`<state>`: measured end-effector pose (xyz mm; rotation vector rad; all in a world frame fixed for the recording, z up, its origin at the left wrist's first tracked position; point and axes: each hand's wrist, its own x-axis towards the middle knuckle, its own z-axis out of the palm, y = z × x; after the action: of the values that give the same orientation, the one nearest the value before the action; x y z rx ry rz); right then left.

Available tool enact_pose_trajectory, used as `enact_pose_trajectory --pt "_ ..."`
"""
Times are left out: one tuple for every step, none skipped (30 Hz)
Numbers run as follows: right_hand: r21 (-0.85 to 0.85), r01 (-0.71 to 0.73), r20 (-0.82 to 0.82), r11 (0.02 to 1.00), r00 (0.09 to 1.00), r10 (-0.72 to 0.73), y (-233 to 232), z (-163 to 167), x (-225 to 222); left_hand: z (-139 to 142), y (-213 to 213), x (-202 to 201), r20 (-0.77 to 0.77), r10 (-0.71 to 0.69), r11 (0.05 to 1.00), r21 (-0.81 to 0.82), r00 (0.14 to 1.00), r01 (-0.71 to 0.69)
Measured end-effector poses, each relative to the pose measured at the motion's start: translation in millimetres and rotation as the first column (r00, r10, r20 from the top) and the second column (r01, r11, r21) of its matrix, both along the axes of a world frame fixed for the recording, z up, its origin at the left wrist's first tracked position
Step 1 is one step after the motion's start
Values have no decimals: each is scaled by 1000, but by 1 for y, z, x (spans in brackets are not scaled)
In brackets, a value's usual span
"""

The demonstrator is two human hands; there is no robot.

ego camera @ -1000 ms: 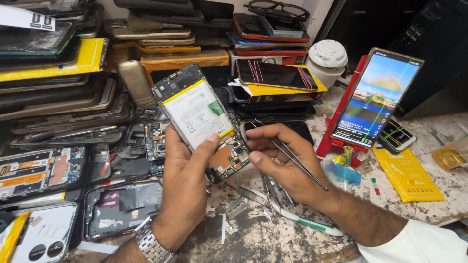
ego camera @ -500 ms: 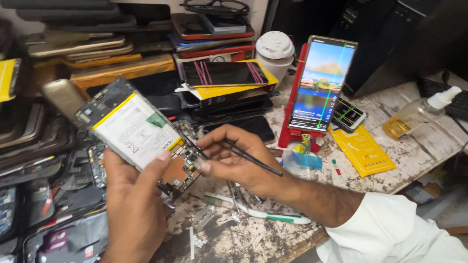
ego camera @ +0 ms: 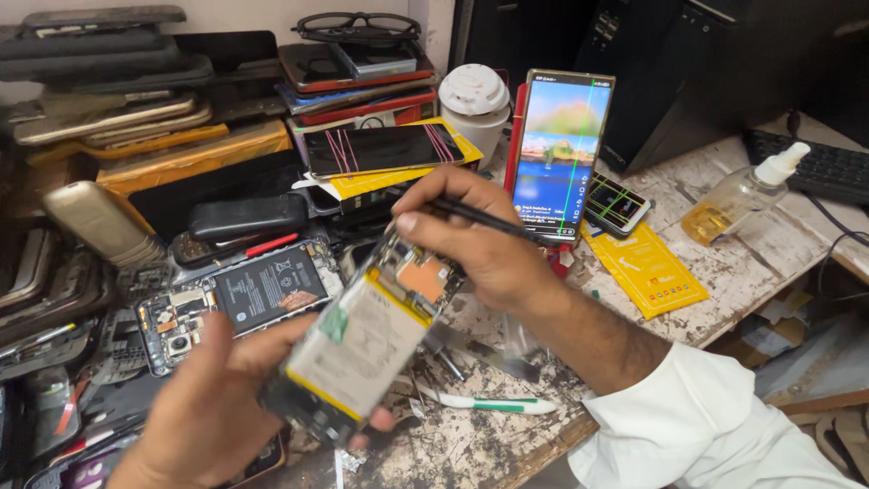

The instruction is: The person holds a disassembled smartphone and uses tweezers to adjust small internal components near the top of the device. They briefly interact with a nearby phone on a stand, then continue manipulating the internal parts of the disassembled phone.

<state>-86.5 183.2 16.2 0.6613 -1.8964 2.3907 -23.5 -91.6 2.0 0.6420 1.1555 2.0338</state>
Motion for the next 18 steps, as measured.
enact_pose_trajectory --pt "40 -6 13 999 1000 5 -2 -1 3 -2 3 3 48 -6 1000 -20 999 6" --pt "81 -14 28 997 1000 12 -5 -3 6 -6 7 7 98 -8 999 -39 995 12" --pt "67 -52 38 996 998 49 -9 -4 9 -10 11 10 147 -8 998 -58 989 16" --pt "55 -90 49 994 995 87 -13 -6 13 -15 17 12 149 40 991 -136 988 -20" --pt "42 -130 61 991 990 127 -16 -7 16 -20 24 12 149 91 975 -213 985 -58" --pt "91 -127 30 988 992 124 -18 -7 18 -24 29 12 143 141 953 -289 980 -95" --pt "141 -119 -3 983 993 121 -19 -6 20 -26 31 11 151 183 943 -307 971 -130" --pt "190 -110 -35 976 992 119 -19 -6 22 -27 33 11 159 224 931 -326 962 -163" --pt "208 -63 -61 976 995 77 -20 -4 24 -27 34 10 165 264 918 -345 950 -196" --pt "224 -14 -88 974 995 35 -20 -3 26 -27 35 9 148 292 907 -356 945 -225" --pt "238 35 -116 971 993 -7 -20 -1 27 -27 35 9 130 320 895 -367 939 -254" --pt "273 61 -130 960 991 -26 -20 0 28 -26 35 8 110 347 881 -378 931 -283" --pt "307 88 -144 948 989 -45 -21 2 29 -26 35 8 115 392 859 -402 913 -319" --pt "339 116 -158 934 985 -65 -21 3 30 -25 35 8 118 436 834 -426 892 -351" --pt "380 190 -308 905 949 -69 -21 4 31 -26 35 9 119 478 807 -449 870 -382" --pt "410 267 -449 872 891 -61 -20 5 32 -26 35 8 105 458 831 -402 883 -384" --pt "427 345 -579 836 814 -41 -20 6 33 -27 35 7 89 438 853 -354 894 -383" --pt "439 341 -556 831 830 -47 -21 7 33 -28 36 6 74 420 873 -305 905 -380"
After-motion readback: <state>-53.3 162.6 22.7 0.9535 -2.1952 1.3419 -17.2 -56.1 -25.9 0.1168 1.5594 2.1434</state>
